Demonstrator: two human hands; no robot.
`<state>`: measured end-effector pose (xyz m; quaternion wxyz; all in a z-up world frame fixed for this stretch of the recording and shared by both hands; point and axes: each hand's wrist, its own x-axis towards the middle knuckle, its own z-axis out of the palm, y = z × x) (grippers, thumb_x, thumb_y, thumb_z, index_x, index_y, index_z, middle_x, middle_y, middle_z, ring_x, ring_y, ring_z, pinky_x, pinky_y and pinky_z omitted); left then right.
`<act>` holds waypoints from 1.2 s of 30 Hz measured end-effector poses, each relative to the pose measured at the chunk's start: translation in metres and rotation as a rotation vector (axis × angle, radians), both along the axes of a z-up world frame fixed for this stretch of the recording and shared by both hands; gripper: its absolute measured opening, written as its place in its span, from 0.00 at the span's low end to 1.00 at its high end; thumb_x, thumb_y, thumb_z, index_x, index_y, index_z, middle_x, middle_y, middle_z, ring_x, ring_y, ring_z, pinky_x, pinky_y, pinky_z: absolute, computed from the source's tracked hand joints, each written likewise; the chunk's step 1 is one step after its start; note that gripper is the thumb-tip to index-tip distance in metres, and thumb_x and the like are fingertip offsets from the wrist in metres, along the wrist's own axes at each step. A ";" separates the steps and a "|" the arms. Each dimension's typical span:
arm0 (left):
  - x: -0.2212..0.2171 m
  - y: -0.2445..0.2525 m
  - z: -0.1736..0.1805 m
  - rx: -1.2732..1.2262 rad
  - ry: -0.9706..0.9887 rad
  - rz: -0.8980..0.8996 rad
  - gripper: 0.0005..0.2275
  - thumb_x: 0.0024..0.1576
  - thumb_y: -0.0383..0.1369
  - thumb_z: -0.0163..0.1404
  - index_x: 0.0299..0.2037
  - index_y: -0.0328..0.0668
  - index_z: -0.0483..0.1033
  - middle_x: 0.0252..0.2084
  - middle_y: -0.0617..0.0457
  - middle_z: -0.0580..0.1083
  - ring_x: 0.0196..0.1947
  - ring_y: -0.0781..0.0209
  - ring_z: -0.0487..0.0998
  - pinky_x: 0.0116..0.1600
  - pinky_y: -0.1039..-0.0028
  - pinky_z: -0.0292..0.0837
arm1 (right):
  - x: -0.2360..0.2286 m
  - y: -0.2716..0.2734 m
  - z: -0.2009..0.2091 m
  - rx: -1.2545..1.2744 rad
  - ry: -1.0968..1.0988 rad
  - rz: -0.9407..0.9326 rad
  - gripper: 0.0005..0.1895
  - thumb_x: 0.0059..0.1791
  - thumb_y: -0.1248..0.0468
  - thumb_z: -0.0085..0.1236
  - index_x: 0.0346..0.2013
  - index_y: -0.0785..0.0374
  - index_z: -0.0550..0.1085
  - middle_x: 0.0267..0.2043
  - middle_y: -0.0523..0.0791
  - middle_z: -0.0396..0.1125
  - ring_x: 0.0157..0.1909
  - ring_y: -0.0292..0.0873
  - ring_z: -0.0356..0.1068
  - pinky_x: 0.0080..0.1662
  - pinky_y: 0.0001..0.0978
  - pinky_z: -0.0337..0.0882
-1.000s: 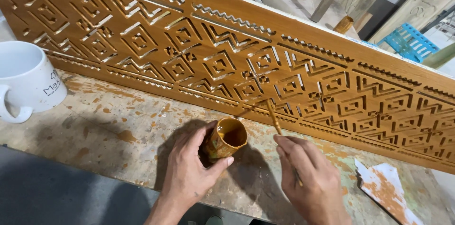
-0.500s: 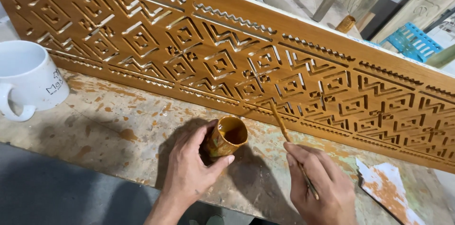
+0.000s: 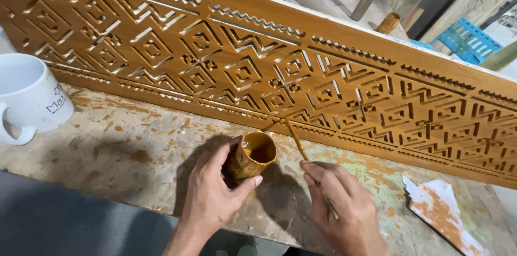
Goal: Staining an intricately carved wooden panel with a brush and wiping it with a cloth.
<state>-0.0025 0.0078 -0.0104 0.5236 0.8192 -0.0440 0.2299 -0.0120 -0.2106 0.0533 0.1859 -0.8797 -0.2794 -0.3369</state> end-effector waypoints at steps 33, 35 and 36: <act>-0.004 -0.010 0.011 -0.006 0.008 -0.047 0.30 0.39 0.34 0.69 0.54 0.34 0.75 0.46 0.46 0.82 0.46 0.56 0.84 0.52 0.69 0.76 | -0.013 -0.008 0.031 0.260 0.304 0.354 0.27 0.48 0.63 0.65 0.61 0.64 0.71 0.48 0.51 0.75 0.48 0.42 0.76 0.48 0.33 0.75; -0.004 -0.015 0.014 -0.011 -0.012 -0.031 0.29 0.39 0.34 0.69 0.52 0.35 0.76 0.45 0.47 0.82 0.45 0.56 0.84 0.51 0.70 0.77 | -0.016 -0.042 0.015 0.292 0.494 0.233 0.32 0.45 0.61 0.68 0.64 0.60 0.71 0.48 0.47 0.75 0.46 0.41 0.76 0.46 0.32 0.77; -0.008 -0.012 0.016 -0.015 -0.028 -0.026 0.27 0.39 0.35 0.70 0.50 0.37 0.77 0.44 0.47 0.81 0.44 0.56 0.85 0.50 0.70 0.78 | -0.017 -0.053 0.007 0.315 0.687 0.098 0.38 0.42 0.60 0.70 0.67 0.55 0.71 0.48 0.44 0.75 0.43 0.39 0.76 0.45 0.31 0.80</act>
